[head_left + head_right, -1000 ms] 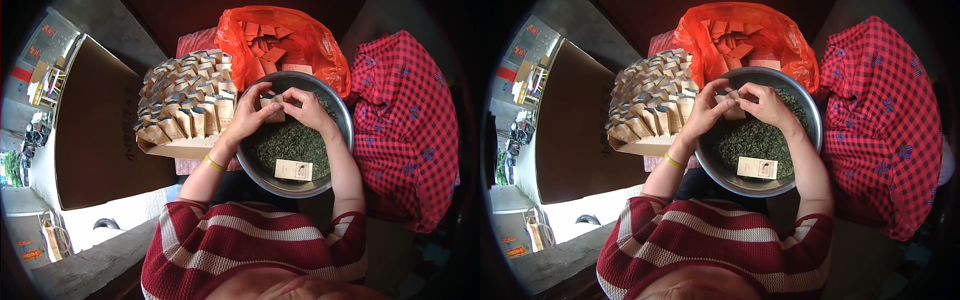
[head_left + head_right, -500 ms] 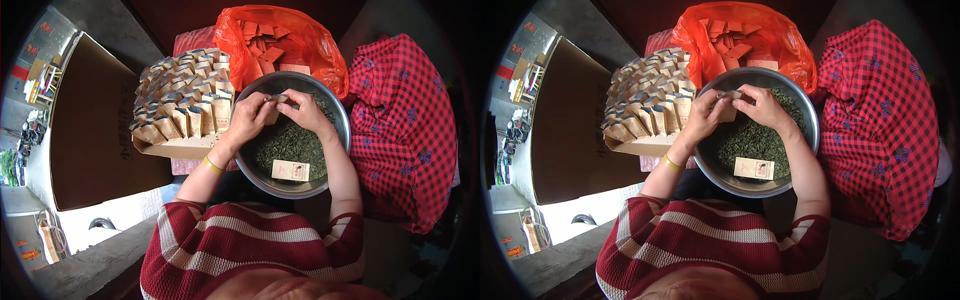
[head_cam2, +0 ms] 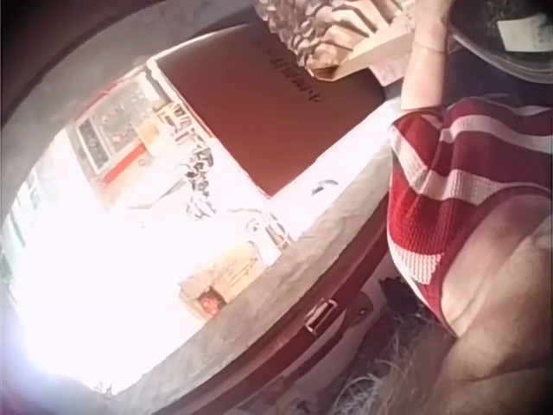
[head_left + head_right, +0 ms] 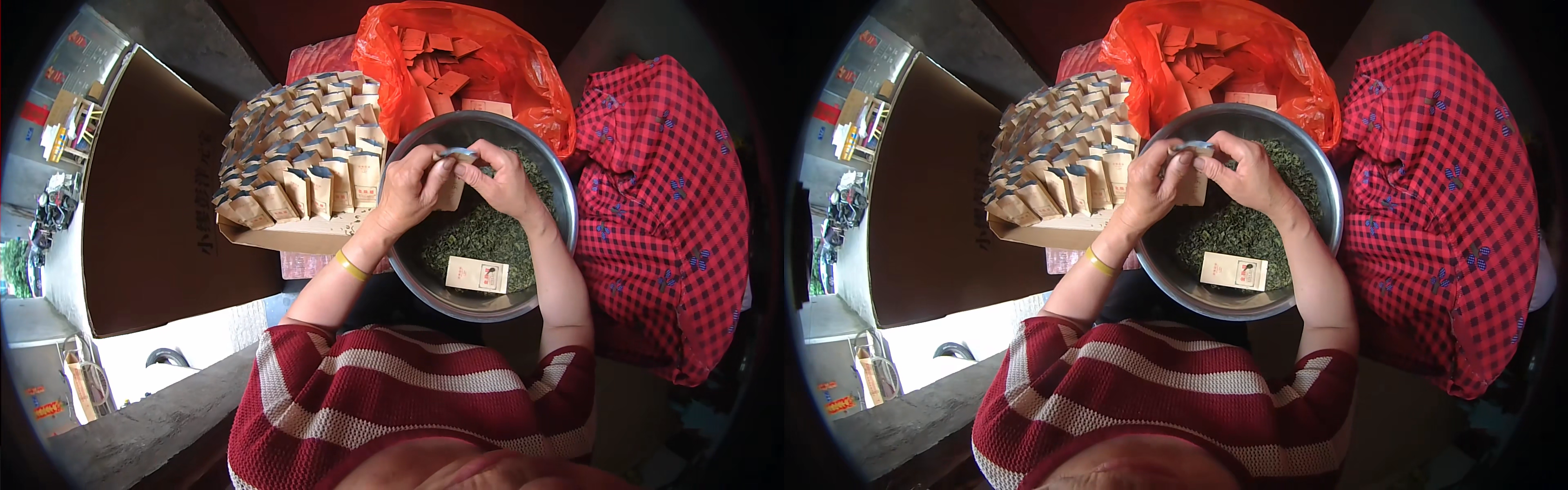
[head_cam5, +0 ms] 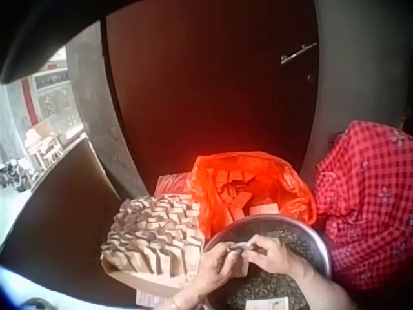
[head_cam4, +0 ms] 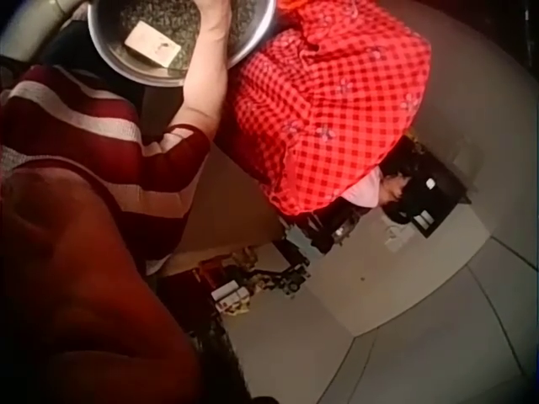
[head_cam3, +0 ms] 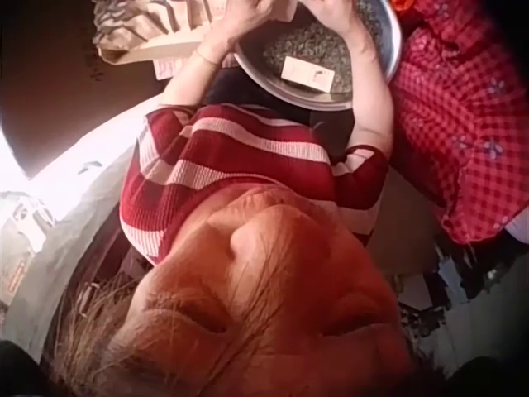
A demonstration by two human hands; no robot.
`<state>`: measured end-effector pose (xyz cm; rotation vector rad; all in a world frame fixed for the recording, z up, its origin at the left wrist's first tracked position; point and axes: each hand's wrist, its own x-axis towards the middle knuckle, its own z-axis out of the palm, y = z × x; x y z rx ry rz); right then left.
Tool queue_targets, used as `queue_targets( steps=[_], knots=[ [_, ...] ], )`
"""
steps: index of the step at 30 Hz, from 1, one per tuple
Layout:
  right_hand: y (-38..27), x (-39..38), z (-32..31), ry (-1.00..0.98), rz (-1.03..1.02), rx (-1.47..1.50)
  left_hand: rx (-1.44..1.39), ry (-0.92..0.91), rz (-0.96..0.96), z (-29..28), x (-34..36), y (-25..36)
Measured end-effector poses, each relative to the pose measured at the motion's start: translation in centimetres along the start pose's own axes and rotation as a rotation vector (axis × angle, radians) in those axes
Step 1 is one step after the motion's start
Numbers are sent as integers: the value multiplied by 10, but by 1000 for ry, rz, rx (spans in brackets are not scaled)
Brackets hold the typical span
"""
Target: Packaging dried herbs into small paper packets by folding them by hand.
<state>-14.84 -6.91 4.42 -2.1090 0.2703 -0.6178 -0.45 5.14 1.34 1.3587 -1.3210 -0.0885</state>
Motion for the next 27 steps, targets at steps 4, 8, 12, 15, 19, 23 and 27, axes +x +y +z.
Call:
queue_targets(
  steps=[4,8,12,15,19,23,27],
  knots=[
    [-3,1,-3,40,-10,12,-82,-19,-134,0,2,-4],
    [-4,2,2,86,5,169,8,-19,-108,-2,1,0],
    [-4,3,-1,82,3,66,134,-45,60,-1,0,1],
    [-6,0,3,117,-48,-55,122,-5,87,0,-1,2],
    [-5,1,3,199,-104,-238,53,-6,-25,5,2,-4],
    [7,2,-11,306,-43,-147,-240,-90,-318,1,4,-7],
    [13,2,-13,369,4,-23,-445,-349,-475,-6,3,-1]
  ],
)
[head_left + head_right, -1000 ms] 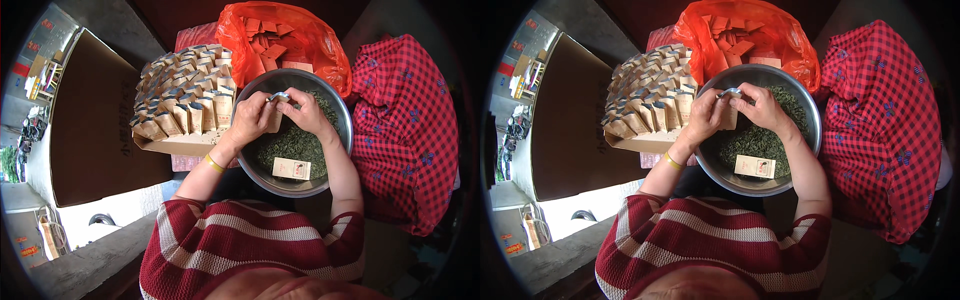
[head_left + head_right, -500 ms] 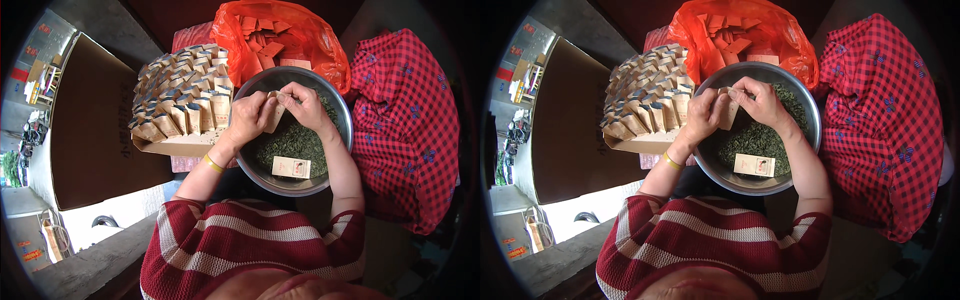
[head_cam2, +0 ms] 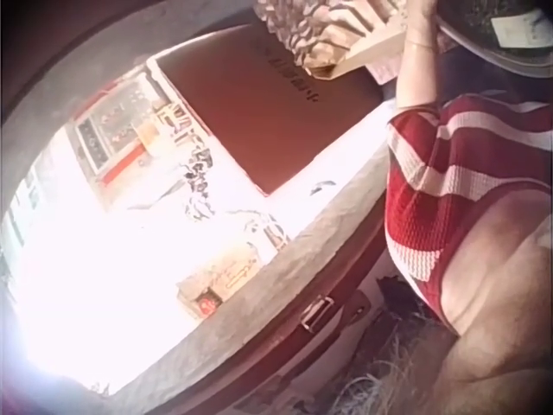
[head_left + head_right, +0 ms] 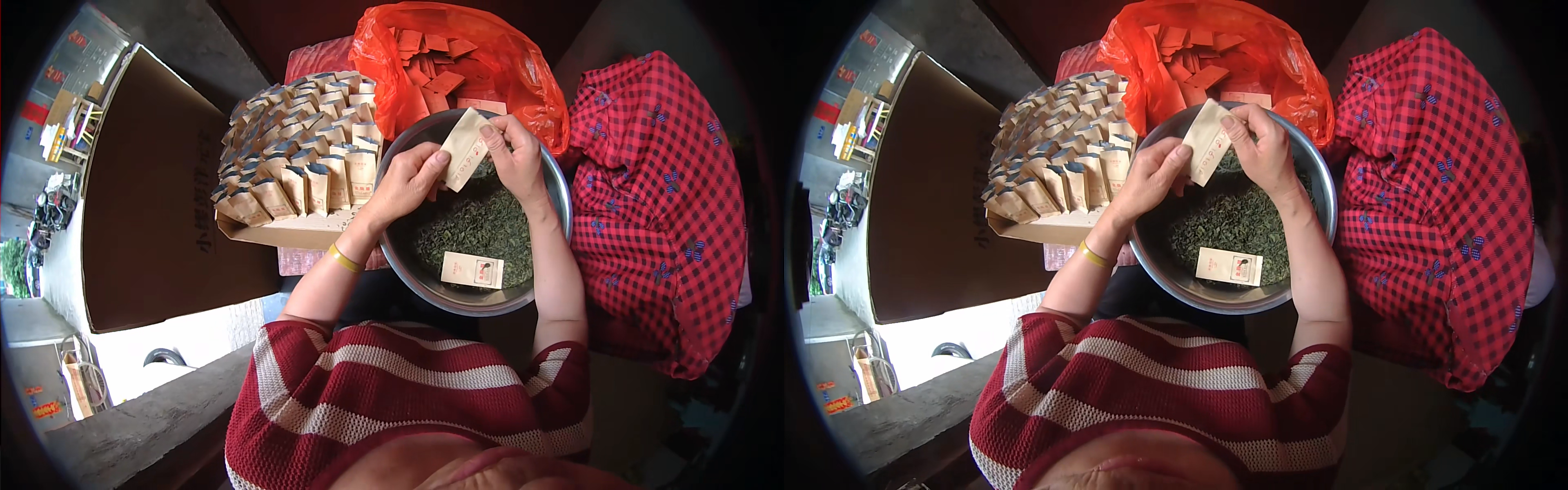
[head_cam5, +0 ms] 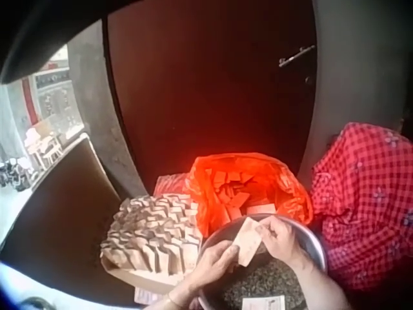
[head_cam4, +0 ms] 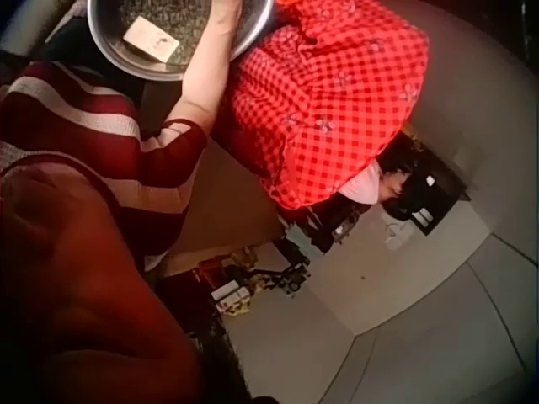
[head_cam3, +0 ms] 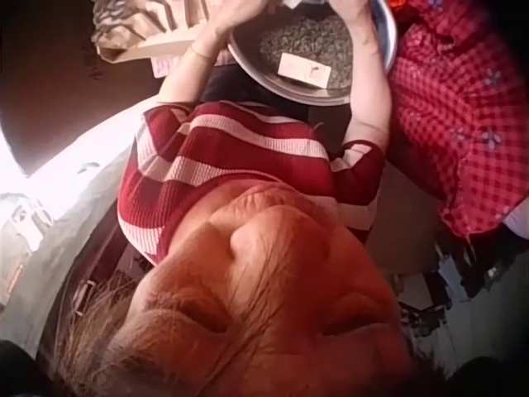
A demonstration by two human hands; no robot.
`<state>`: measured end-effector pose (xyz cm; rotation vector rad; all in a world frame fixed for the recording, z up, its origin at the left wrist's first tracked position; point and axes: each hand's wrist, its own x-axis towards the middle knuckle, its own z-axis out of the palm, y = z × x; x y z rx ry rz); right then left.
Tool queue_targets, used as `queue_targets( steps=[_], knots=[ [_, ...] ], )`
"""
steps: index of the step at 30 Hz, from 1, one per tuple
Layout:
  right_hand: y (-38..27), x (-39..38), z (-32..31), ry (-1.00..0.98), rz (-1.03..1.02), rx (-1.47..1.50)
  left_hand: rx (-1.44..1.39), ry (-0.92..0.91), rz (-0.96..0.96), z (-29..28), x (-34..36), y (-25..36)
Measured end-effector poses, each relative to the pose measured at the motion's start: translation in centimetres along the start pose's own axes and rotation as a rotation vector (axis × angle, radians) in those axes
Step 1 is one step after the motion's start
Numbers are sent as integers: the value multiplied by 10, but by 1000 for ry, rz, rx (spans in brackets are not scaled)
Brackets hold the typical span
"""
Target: Packaging dried herbs into small paper packets by folding them by hand.
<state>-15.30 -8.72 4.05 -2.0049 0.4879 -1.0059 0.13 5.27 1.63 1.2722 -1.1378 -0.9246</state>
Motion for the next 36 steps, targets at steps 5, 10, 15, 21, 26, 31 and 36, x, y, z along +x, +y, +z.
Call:
queue_targets(
  steps=[5,10,15,21,26,31,36],
  knots=[
    [-2,1,5,-58,-35,8,-34,-7,-22,-7,-2,-4],
    [1,3,-1,-82,-15,6,-46,-17,-42,-5,1,-4],
    [4,0,1,-236,-44,-45,-264,27,-71,-4,5,-14],
    [3,3,2,-327,142,93,-192,71,-21,-9,4,-16],
    [2,5,0,-380,108,95,-153,92,-50,-8,7,-15],
    [7,4,0,-357,160,232,-163,107,-48,-8,7,-20],
    [-1,4,0,-307,133,402,-454,92,-180,-20,8,-32]
  ],
)
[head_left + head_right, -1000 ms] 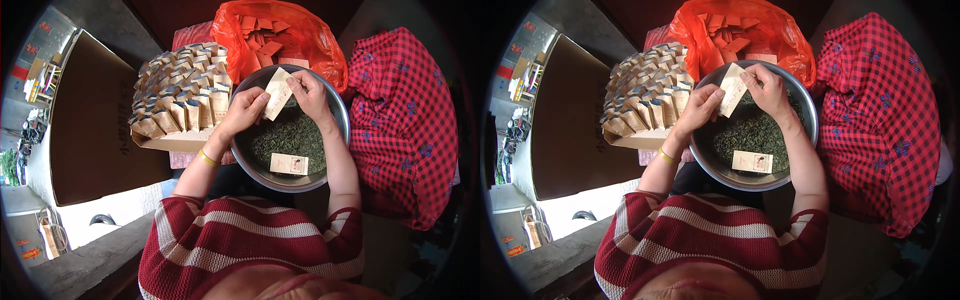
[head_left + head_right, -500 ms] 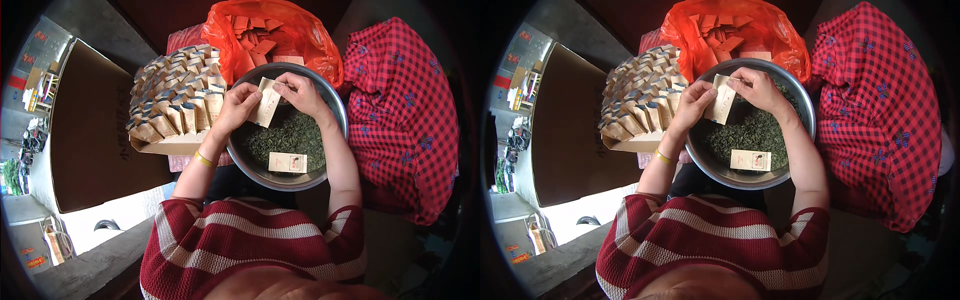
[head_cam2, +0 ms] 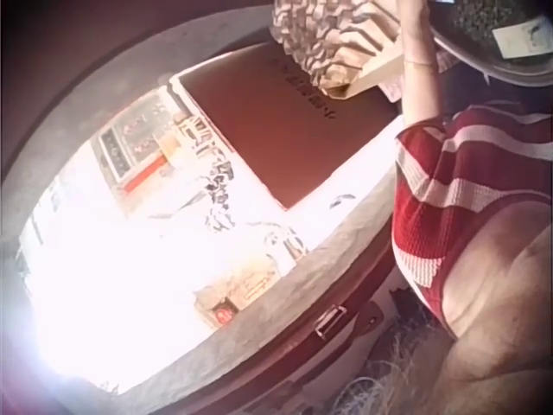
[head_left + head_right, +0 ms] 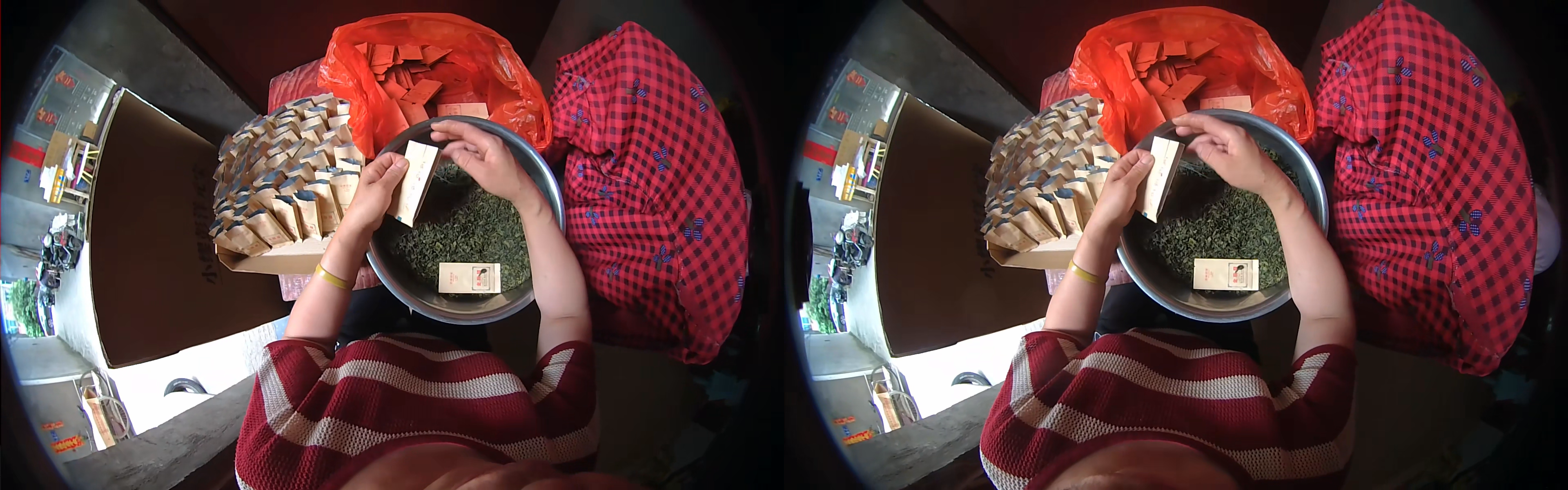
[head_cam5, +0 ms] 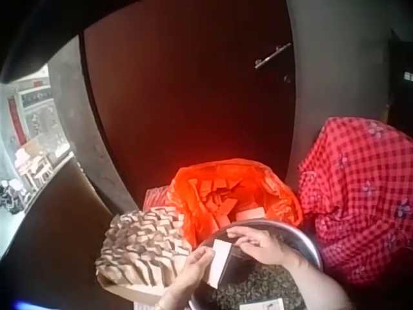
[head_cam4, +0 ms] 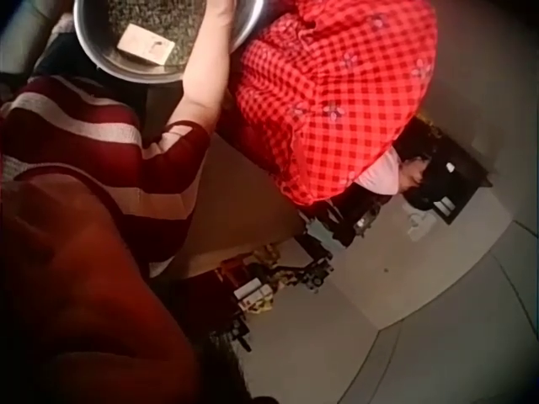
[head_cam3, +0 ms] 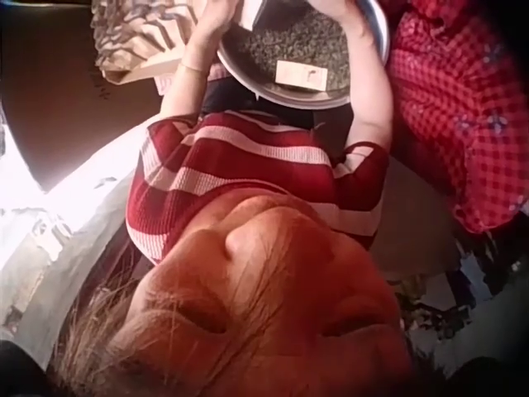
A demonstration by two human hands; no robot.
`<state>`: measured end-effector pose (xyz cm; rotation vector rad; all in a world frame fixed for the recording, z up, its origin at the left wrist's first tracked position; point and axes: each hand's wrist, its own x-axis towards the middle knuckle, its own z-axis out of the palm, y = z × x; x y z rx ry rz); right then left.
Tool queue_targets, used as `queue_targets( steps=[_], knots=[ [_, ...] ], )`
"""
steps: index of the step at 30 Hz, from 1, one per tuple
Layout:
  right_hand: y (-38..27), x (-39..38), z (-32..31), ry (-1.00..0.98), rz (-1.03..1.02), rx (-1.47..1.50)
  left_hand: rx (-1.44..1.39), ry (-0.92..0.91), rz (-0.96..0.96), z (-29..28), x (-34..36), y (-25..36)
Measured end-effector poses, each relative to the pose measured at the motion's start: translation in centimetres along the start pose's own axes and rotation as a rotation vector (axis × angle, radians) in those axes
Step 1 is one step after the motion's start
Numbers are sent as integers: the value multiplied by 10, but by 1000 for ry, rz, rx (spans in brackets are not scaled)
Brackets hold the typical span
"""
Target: Packaging dried herbs into small paper packets by folding them by hand.
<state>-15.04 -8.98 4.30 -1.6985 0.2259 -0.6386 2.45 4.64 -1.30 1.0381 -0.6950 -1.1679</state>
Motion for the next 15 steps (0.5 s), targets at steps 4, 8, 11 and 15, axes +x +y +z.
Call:
queue_targets(
  steps=[4,8,11,15],
  knots=[
    [-3,-3,2,-163,-254,-453,-49,-112,-196,9,-4,15],
    [0,-7,1,-141,-84,-305,109,-61,-101,20,-3,16],
    [-1,0,1,-49,-45,-313,70,-36,36,14,-6,18],
    [-2,-4,1,-4,-10,-386,333,-33,149,30,-15,23]
  ],
)
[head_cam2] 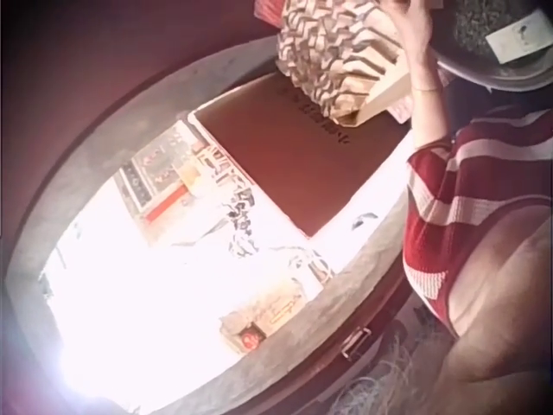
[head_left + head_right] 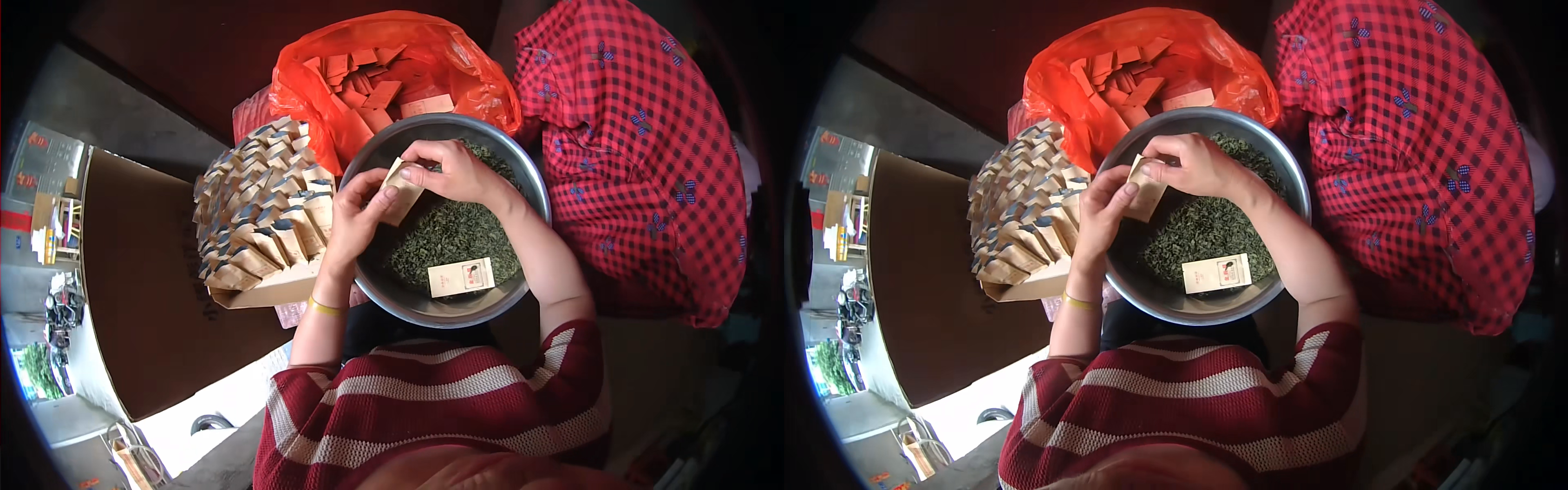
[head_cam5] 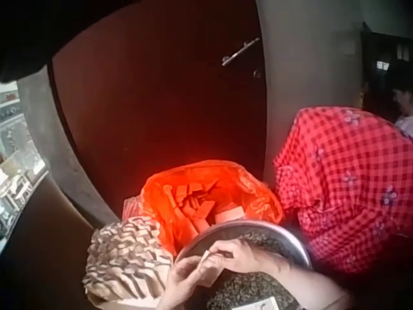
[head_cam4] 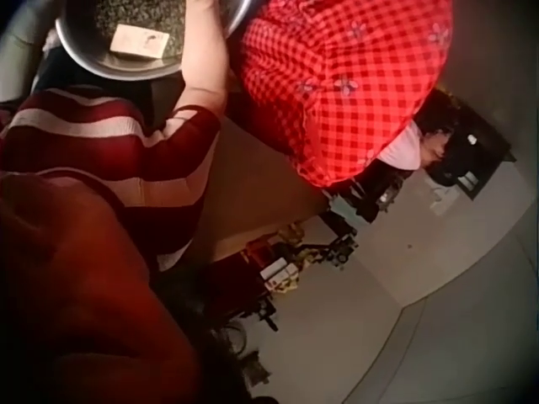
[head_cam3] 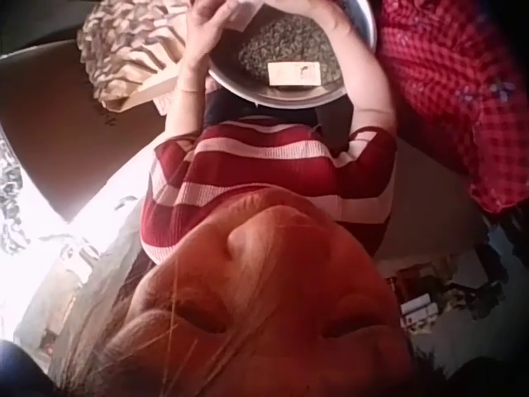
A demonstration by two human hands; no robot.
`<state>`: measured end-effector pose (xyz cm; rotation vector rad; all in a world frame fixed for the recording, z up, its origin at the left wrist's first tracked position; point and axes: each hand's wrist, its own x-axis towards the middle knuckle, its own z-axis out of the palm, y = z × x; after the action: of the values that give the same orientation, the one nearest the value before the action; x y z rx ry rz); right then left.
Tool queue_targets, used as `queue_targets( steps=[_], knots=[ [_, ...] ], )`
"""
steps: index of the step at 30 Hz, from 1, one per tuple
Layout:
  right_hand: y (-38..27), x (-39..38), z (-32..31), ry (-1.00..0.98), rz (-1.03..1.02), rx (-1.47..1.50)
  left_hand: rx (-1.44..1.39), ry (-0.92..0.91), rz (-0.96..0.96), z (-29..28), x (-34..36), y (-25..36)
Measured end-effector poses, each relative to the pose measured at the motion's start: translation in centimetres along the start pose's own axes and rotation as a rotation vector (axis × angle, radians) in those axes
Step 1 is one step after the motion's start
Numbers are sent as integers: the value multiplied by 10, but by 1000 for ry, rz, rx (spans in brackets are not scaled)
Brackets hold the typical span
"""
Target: Packaging dried herbs into small paper packets by folding them by hand.
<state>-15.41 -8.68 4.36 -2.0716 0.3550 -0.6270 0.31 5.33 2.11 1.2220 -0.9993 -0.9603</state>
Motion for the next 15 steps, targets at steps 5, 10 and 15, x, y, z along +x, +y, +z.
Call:
queue_targets(
  steps=[5,10,15],
  knots=[
    [-3,3,12,-11,-77,-12,107,46,-15,-7,-8,-5],
    [-10,0,16,126,-179,-98,36,25,-31,-4,-7,-8],
    [-4,-2,18,193,-201,-276,530,103,213,3,-6,-4]
  ],
)
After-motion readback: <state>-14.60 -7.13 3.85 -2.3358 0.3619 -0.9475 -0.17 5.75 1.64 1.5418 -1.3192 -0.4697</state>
